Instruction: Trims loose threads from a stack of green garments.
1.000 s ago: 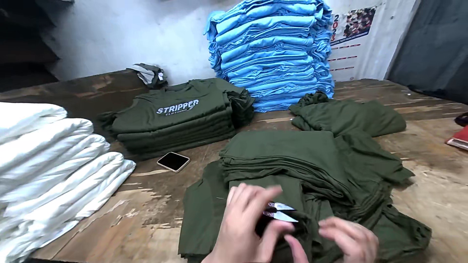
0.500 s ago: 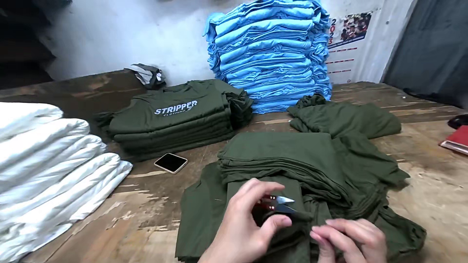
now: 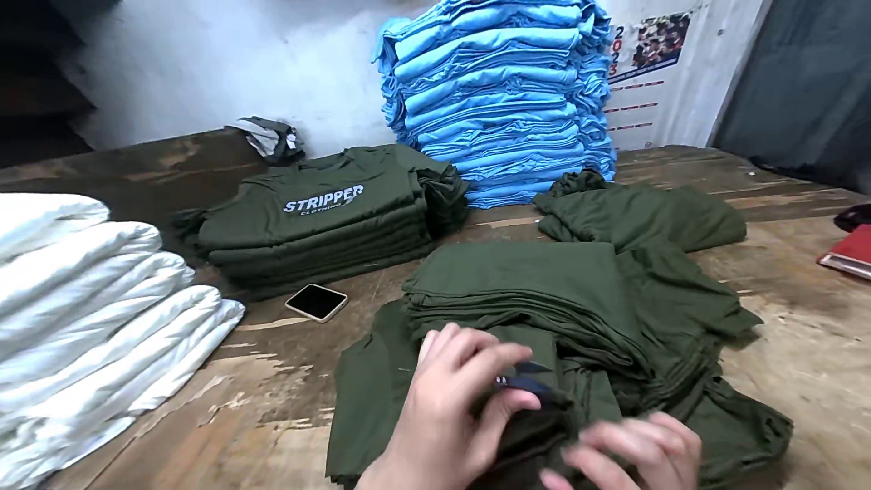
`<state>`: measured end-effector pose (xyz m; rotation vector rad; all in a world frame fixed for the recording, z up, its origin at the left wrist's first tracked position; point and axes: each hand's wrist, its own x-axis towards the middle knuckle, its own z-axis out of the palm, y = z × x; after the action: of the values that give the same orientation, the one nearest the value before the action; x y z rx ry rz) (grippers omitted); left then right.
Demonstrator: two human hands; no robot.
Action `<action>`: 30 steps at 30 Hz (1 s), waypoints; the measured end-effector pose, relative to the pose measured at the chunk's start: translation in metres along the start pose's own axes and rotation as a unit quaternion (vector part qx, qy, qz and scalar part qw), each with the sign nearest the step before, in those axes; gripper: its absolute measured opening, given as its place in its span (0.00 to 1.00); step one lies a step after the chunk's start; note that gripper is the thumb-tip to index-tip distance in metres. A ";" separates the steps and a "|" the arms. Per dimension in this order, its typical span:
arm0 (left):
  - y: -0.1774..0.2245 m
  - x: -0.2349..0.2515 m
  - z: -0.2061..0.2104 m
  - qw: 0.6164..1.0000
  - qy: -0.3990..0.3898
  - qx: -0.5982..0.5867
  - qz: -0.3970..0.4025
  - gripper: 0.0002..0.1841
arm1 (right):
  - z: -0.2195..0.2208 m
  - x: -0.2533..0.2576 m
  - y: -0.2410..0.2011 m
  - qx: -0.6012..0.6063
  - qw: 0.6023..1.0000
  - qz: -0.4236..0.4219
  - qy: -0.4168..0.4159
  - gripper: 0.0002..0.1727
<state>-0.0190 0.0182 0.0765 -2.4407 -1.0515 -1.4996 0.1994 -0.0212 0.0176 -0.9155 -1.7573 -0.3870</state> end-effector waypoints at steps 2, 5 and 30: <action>-0.008 0.003 0.003 0.994 -0.082 -0.048 -0.052 0.21 | 0.009 0.007 0.000 -0.012 0.999 0.023 -0.023 0.07; -0.021 0.010 0.004 0.981 -0.051 -0.076 -0.170 0.04 | -0.005 0.011 0.006 0.139 0.983 0.023 -0.116 0.07; -0.038 -0.046 0.001 0.984 0.054 0.000 -0.169 0.16 | 0.023 0.040 -0.014 -0.029 0.956 0.218 -0.193 0.12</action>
<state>-0.0537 0.0242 0.0281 -2.2321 -1.5006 -1.7001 0.1683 0.0004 0.0476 -1.4589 -1.8263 0.0340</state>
